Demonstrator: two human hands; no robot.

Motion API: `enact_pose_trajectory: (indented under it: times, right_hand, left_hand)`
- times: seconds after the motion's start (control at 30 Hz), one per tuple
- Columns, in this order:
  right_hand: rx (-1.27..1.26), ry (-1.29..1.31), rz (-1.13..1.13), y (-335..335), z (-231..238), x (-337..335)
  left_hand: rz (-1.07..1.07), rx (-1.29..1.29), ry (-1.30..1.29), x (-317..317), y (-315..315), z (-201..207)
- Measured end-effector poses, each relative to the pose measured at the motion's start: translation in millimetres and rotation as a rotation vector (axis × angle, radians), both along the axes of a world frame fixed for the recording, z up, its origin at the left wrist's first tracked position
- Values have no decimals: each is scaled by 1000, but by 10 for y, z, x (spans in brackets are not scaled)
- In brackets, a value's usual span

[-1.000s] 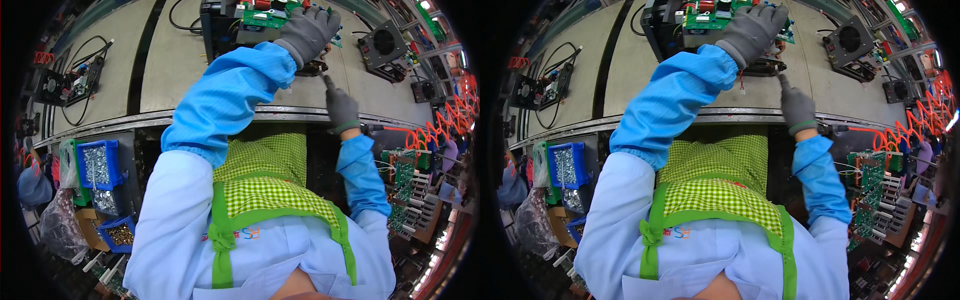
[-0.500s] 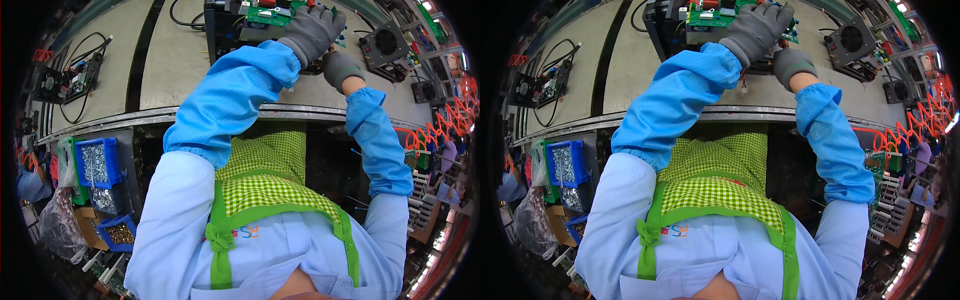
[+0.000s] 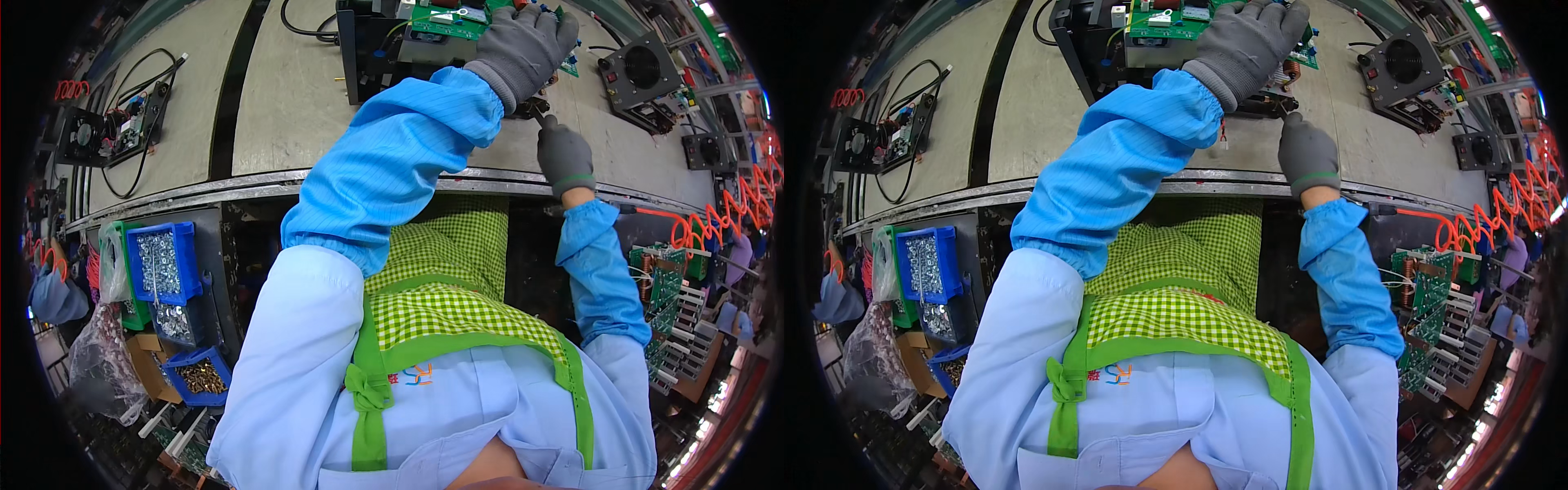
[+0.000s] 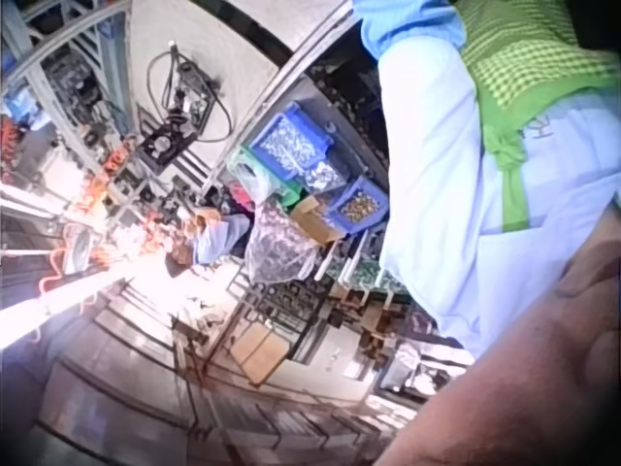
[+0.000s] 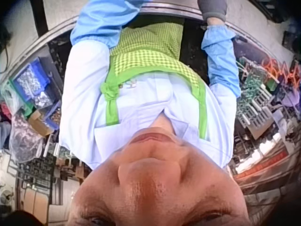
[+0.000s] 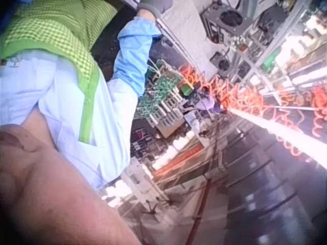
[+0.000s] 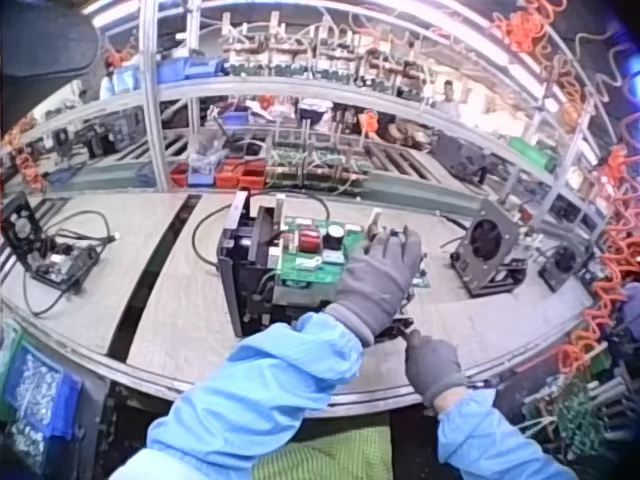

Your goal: Assembling and securing components within an electronic chassis on a production line.

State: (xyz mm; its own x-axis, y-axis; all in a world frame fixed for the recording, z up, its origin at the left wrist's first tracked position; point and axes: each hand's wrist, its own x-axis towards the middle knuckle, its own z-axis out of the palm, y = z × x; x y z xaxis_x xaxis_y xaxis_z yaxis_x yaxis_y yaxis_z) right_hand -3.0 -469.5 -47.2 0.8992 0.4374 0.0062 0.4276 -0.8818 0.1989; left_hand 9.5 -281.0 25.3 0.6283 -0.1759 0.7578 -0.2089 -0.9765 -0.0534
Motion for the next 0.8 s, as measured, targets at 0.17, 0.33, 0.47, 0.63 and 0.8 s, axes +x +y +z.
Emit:
enact_pose_trajectory:
  times: [0.17,0.33,0.47,0.63,0.8]
  right_hand:
    - [57,-43,-52,100,-100,-273]
    - [104,-67,-93,72,-282,-331]
    - [180,-34,-164,63,-487,-431]
    - [269,43,-102,93,-415,-356]
    - [322,126,-89,219,-374,-463]
  left_hand:
    - [3,-28,83,17,22,-16]
    - [534,491,218,-162,-157,195]
    - [-57,-17,125,13,9,18]
    - [-192,-34,33,46,189,-31]
    - [-173,-36,181,-83,226,98]
